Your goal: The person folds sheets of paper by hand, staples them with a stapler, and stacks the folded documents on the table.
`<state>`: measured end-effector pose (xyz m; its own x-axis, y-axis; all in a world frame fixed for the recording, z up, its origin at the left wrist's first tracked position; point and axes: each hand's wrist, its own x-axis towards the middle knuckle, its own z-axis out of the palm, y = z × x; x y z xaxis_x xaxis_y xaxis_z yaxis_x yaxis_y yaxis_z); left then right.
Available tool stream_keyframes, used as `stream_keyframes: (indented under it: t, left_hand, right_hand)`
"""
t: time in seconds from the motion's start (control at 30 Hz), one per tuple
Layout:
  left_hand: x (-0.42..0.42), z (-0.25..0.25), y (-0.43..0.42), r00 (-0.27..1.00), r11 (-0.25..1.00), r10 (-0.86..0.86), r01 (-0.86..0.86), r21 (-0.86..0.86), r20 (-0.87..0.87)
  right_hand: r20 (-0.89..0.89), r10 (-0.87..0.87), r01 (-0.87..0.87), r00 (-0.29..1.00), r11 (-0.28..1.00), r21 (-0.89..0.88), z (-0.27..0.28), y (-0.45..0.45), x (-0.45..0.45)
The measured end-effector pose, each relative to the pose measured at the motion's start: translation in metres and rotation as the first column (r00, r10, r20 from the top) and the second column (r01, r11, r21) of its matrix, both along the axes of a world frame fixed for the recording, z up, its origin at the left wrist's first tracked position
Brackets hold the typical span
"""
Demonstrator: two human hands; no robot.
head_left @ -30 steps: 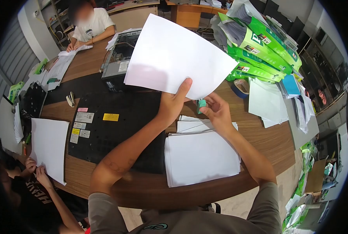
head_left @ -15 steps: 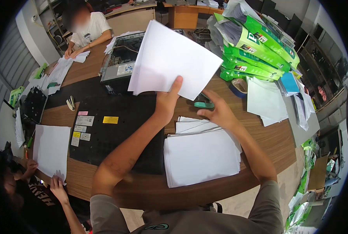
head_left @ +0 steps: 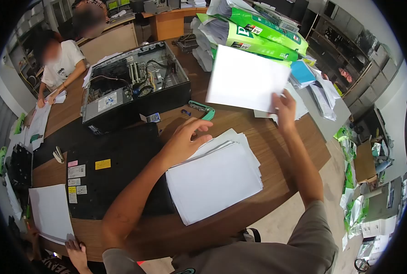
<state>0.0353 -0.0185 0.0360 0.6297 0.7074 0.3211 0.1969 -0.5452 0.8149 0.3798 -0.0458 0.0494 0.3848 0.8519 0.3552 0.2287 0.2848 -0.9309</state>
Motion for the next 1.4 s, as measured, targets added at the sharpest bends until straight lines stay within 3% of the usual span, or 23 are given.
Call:
stream_keyframes:
  t: [0.07, 0.13, 0.17, 0.2, 0.23, 0.27, 0.33, 0.37, 0.4, 0.43, 0.5, 0.6, 0.67, 0.93, 1.0, 1.03, 1.07, 1.1, 1.17, 1.2, 1.23, 1.3, 1.4]
  left_hand:
    - [0.002, 0.001, -0.003, 0.998, 0.999, -0.052, 0.052, 0.003, -0.021]
    - [0.0, 0.007, -0.006, 0.996, 0.998, -0.07, 0.07, 0.004, -0.055]
    - [-0.002, 0.009, -0.006, 0.991, 0.996, -0.092, 0.093, 0.009, -0.097]
    - [-0.002, 0.01, -0.005, 0.99, 0.996, -0.09, 0.091, 0.006, -0.106]
    - [0.0, 0.01, -0.004, 0.988, 0.993, -0.117, 0.118, 0.003, -0.105]
    - [0.0, 0.01, -0.004, 0.985, 0.99, -0.141, 0.142, 0.003, -0.102]
    - [-0.001, 0.021, -0.011, 0.967, 0.989, -0.101, 0.123, 0.084, -0.233]
    - [-0.001, 0.029, -0.014, 0.933, 0.979, -0.058, 0.123, 0.162, -0.354]
    - [-0.001, 0.035, -0.02, 0.934, 0.98, -0.052, 0.116, 0.162, -0.354]
    - [-0.001, 0.04, -0.027, 0.886, 0.965, -0.027, 0.144, 0.22, -0.462]
    - [0.001, 0.037, -0.043, 0.82, 0.947, 0.002, 0.183, 0.265, -0.573]
    - [0.009, 0.009, -0.074, 0.855, 0.946, 0.012, 0.158, 0.283, -0.518]
    - [0.01, -0.02, -0.083, 0.951, 0.882, 0.141, 0.005, 0.47, -0.276]
    - [0.007, -0.01, -0.086, 0.942, 0.945, 0.116, -0.007, 0.327, -0.315]
    - [0.006, -0.01, -0.085, 0.942, 0.95, 0.119, -0.016, 0.312, -0.315]
    - [0.006, -0.01, -0.085, 0.942, 0.953, 0.111, -0.01, 0.303, -0.318]
    - [0.007, -0.01, -0.085, 0.942, 0.957, 0.102, -0.005, 0.291, -0.319]
    - [0.008, -0.01, -0.085, 0.943, 0.958, 0.1, -0.005, 0.286, -0.319]
    - [0.008, -0.007, -0.082, 0.947, 0.984, 0.008, 0.049, 0.169, -0.322]
    - [0.008, -0.008, -0.082, 0.946, 0.984, 0.007, 0.05, 0.169, -0.323]
    - [0.008, -0.009, -0.082, 0.962, 0.989, -0.011, 0.05, 0.137, -0.271]
    - [0.006, -0.013, -0.08, 0.974, 0.994, -0.025, 0.049, 0.103, -0.225]
    - [0.007, -0.015, -0.078, 0.979, 0.992, -0.036, 0.059, 0.11, -0.201]
  right_hand:
    - [0.024, -0.21, 0.211, 0.977, 0.977, -0.012, -0.01, -0.009, 0.053]
    - [0.228, -0.232, 0.271, 0.945, 0.951, -0.153, -0.02, -0.017, 0.105]
    - [0.222, -0.229, 0.267, 0.948, 0.95, -0.159, -0.031, -0.019, 0.128]
    - [0.646, -0.284, 0.399, 0.708, 0.916, -0.035, -0.033, -0.022, 0.133]
    - [0.91, -0.293, 0.451, 0.295, 0.882, 0.137, -0.038, -0.022, 0.136]
    - [0.92, -0.3, 0.578, 0.252, 0.809, 0.106, -0.046, -0.028, 0.137]
    - [0.906, -0.376, 0.488, 0.195, 0.838, 0.243, -0.011, -0.052, 0.063]
    - [0.849, -0.342, 0.341, 0.403, 0.917, 0.207, 0.004, -0.069, 0.009]
    - [0.794, -0.071, 0.097, 0.604, 0.995, 0.015, 0.0, -0.084, -0.012]
    - [0.793, 0.203, -0.164, 0.574, 0.978, -0.132, 0.009, -0.102, -0.05]
    - [0.878, 0.209, -0.235, 0.43, 0.965, -0.114, 0.009, -0.129, -0.105]
    - [0.891, 0.192, -0.23, 0.41, 0.968, -0.103, -0.012, -0.136, -0.122]
    - [0.892, 0.198, -0.221, 0.407, 0.969, -0.115, -0.014, -0.139, -0.121]
    - [0.853, 0.213, -0.255, 0.476, 0.962, -0.099, -0.021, -0.142, -0.118]
    - [0.674, 0.343, -0.382, 0.655, 0.919, -0.097, -0.015, -0.142, -0.11]
    - [0.673, 0.344, -0.382, 0.655, 0.919, -0.098, -0.018, -0.14, -0.112]
    - [0.235, 0.36, -0.365, 0.903, 0.931, -0.025, -0.023, -0.137, -0.113]
    - [-0.267, 0.308, -0.312, 0.913, 0.95, 0.028, -0.029, -0.135, -0.113]
    - [-0.171, 0.306, -0.319, 0.937, 0.947, -0.05, -0.031, -0.131, -0.106]
    - [0.268, 0.311, -0.269, 0.912, 0.946, -0.181, -0.023, -0.131, -0.107]
    - [0.647, 0.313, -0.169, 0.695, 0.946, -0.276, -0.02, -0.131, -0.107]
    - [0.631, 0.377, -0.201, 0.678, 0.921, -0.335, -0.025, -0.127, -0.106]
    - [0.697, 0.294, -0.142, 0.653, 0.953, -0.269, -0.021, -0.127, -0.106]
